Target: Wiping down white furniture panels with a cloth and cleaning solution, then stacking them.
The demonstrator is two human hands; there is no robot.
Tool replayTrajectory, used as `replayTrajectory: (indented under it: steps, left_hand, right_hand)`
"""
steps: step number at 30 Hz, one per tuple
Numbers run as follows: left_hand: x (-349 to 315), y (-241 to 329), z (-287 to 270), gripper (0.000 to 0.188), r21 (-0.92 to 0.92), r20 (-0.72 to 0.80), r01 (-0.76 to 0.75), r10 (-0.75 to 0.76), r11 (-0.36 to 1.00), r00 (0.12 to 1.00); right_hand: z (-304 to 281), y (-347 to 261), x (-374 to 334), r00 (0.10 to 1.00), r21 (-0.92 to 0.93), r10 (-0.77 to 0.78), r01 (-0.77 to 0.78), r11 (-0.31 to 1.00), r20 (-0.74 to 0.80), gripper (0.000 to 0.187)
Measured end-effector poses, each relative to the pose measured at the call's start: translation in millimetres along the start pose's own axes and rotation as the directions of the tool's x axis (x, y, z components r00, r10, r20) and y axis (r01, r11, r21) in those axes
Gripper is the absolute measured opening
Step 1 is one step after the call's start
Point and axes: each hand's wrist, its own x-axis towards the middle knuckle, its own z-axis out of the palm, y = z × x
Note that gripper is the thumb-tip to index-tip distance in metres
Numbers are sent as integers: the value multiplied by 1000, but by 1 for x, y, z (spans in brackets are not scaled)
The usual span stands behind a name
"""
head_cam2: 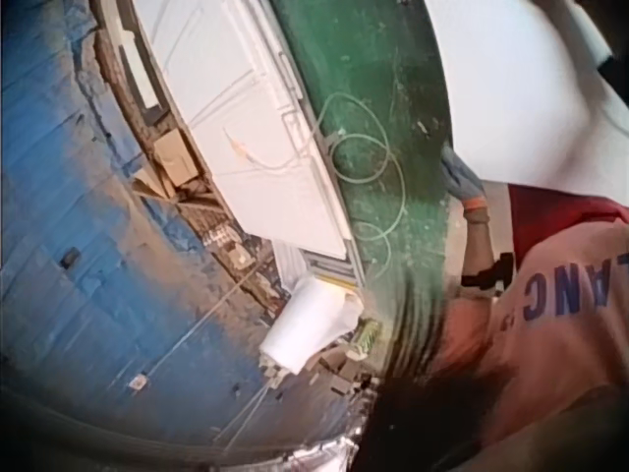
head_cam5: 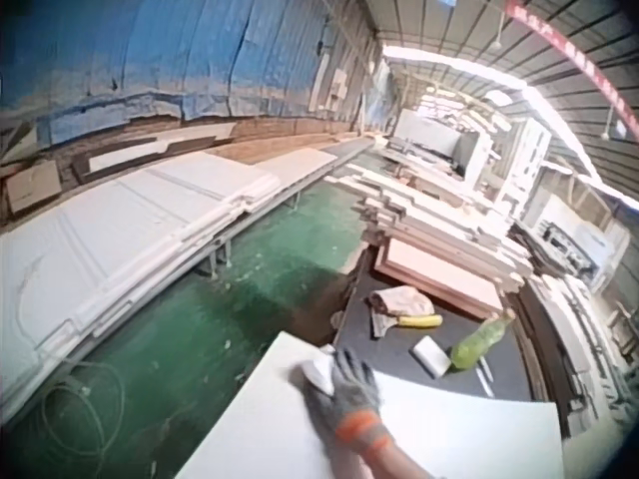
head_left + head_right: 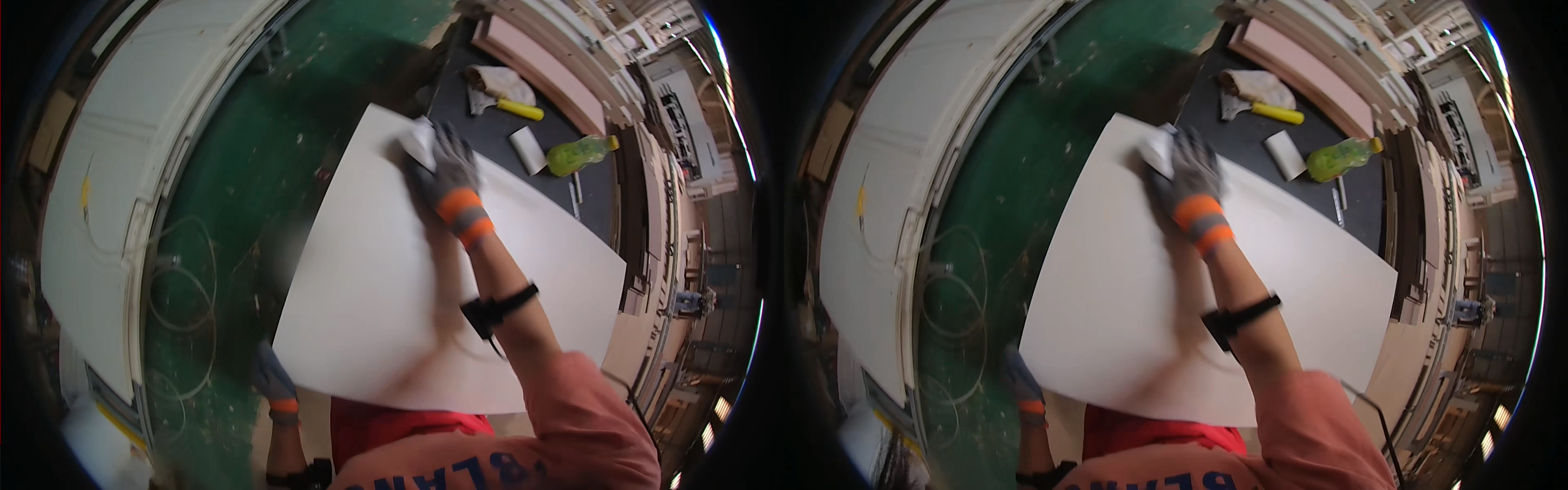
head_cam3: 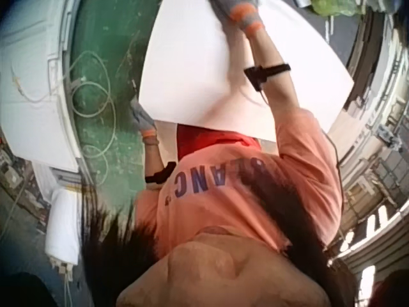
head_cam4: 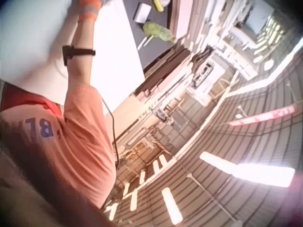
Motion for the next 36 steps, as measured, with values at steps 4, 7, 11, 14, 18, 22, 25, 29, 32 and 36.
replayTrajectory:
  steps: [4, 7, 11, 14, 18, 22, 25, 29, 32, 36]
  left_hand:
    - [5, 25, -25, 42, -30, 73, 124, -121, 992, 990]
    - [16, -13, -83, 43, -166, -98, 79, -96, 983, 991]
    - [22, 7, -98, 42, -277, -42, 72, -87, 958, 995]
    - [27, 9, -96, 41, 75, 93, -295, 288, 953, 953]
    - [53, -4, -92, 38, -108, 129, -199, 213, 974, 969]
    - [63, 20, -58, 33, -268, 418, -198, 298, 943, 858]
    - [45, 68, -24, 41, -40, 287, -9, 20, 999, 958]
    - [71, 65, -21, 49, 70, 445, 449, -431, 891, 785]
    - [59, 43, -11, 51, 81, 567, 224, -229, 971, 791]
    - [53, 36, -23, 54, -11, 711, -148, 112, 989, 694]
  right_hand:
    - [2, -123, -36, 889, 302, -427, 366, 880, 165, 61]
    - [0, -209, -147, 595, 672, -693, 318, 669, 408, 66]
    - [-16, -234, -219, 542, 743, -825, 484, 462, 160, 57]
    - [-13, -223, -209, 656, 748, -743, 423, 511, 136, 59]
    - [-18, -165, -139, 883, 397, -414, 306, 865, 223, 68]
    - [-28, -54, -101, 995, 89, 77, -71, 994, -70, 66]
    - [-87, 26, -119, 919, 105, 395, -392, 914, -1, 62]
    - [-137, 132, -214, 658, -28, 732, -747, 664, -175, 72]
    - [-120, 135, -257, 663, -242, 679, -748, 618, -316, 70]
    - [-80, -48, -240, 968, 287, 250, -232, 929, -26, 63]
